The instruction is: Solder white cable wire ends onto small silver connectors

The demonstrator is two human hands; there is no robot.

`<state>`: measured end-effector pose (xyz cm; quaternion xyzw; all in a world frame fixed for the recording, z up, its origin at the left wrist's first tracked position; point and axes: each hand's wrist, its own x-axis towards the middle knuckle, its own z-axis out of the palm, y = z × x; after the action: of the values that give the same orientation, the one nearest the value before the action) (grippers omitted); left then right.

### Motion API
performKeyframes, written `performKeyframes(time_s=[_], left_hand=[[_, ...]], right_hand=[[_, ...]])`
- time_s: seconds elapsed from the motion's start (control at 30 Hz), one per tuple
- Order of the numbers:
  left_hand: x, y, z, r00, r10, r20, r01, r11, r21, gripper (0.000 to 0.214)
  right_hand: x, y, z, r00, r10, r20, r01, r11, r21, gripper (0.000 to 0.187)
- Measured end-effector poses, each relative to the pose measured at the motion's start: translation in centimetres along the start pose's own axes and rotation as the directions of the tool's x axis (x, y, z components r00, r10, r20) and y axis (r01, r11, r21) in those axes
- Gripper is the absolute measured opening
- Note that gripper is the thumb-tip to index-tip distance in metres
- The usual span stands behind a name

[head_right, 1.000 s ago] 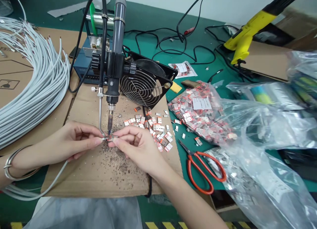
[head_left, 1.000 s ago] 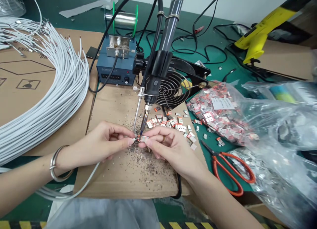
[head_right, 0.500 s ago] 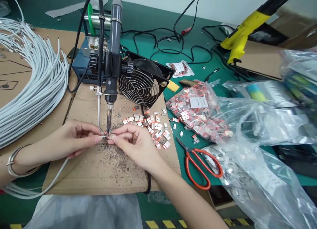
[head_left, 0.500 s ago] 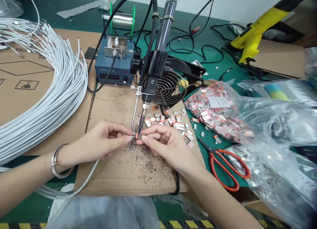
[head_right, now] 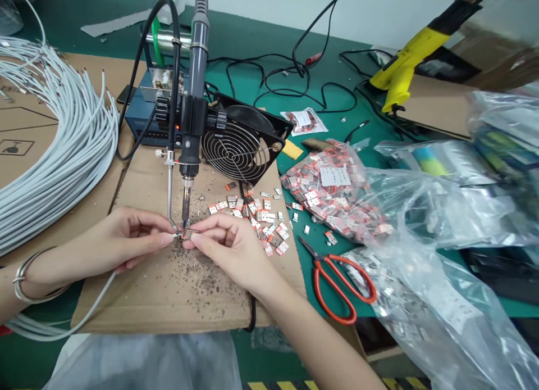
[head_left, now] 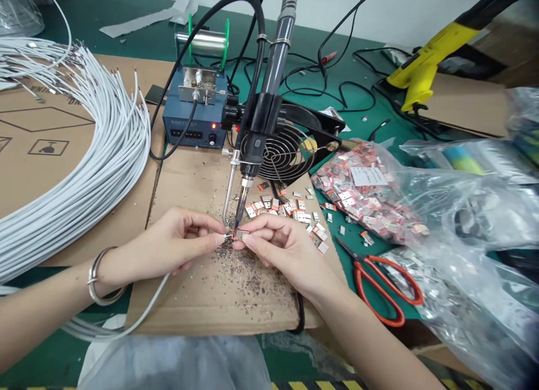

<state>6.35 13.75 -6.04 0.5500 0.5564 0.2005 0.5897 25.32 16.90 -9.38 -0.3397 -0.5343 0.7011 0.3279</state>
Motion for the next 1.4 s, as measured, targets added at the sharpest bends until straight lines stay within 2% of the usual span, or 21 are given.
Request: performKeyframes(time_s=[0.27,0.43,0.6,0.83,1.17,1.4], left_hand=[[0.1,-0.2,0.1,1.0,-0.017,-0.021,0.018,0.999,0.037,0.035],[0.0,0.3,0.2,0.997,-0.08,-0.015,0.081,0.995,0.064,0.032],[0.2,0.1,0.2,0.999,-0.051,-0.01,0.051,0.997,0.065,0.033],[-0.1,0.5,0.2,0.999,-0.054,-0.004,0.054,0.997,0.061,0.033],[0.0,-0.3,0.2,1.0,0.008,-0.005,-0.009,1.0,-0.017,0.031],[0.0,-0.3,0.3,1.0,0.022,-0.006,-0.022,0.999,-0.037,0.028]], right_hand=[[0.0,0.3,0.3,0.999,0.006,-0.051,-0.013,0.991,-0.134,0.023],[0.2,0.8,0.5,0.996,-0.012,-0.089,-0.005,0.983,-0.185,0.025],[0.3,0.6,0.7,0.996,0.001,-0.093,-0.021,0.975,-0.22,0.025],[0.0,0.3,0.2,1.0,-0.021,0.018,0.022,0.996,-0.087,0.021],[-0.1,-0.3,0.0,0.999,0.04,0.026,-0.04,0.999,0.0,0.022],[0.0,-0.1,-0.2,0.999,0.008,0.048,-0.009,0.999,0.039,0.018]])
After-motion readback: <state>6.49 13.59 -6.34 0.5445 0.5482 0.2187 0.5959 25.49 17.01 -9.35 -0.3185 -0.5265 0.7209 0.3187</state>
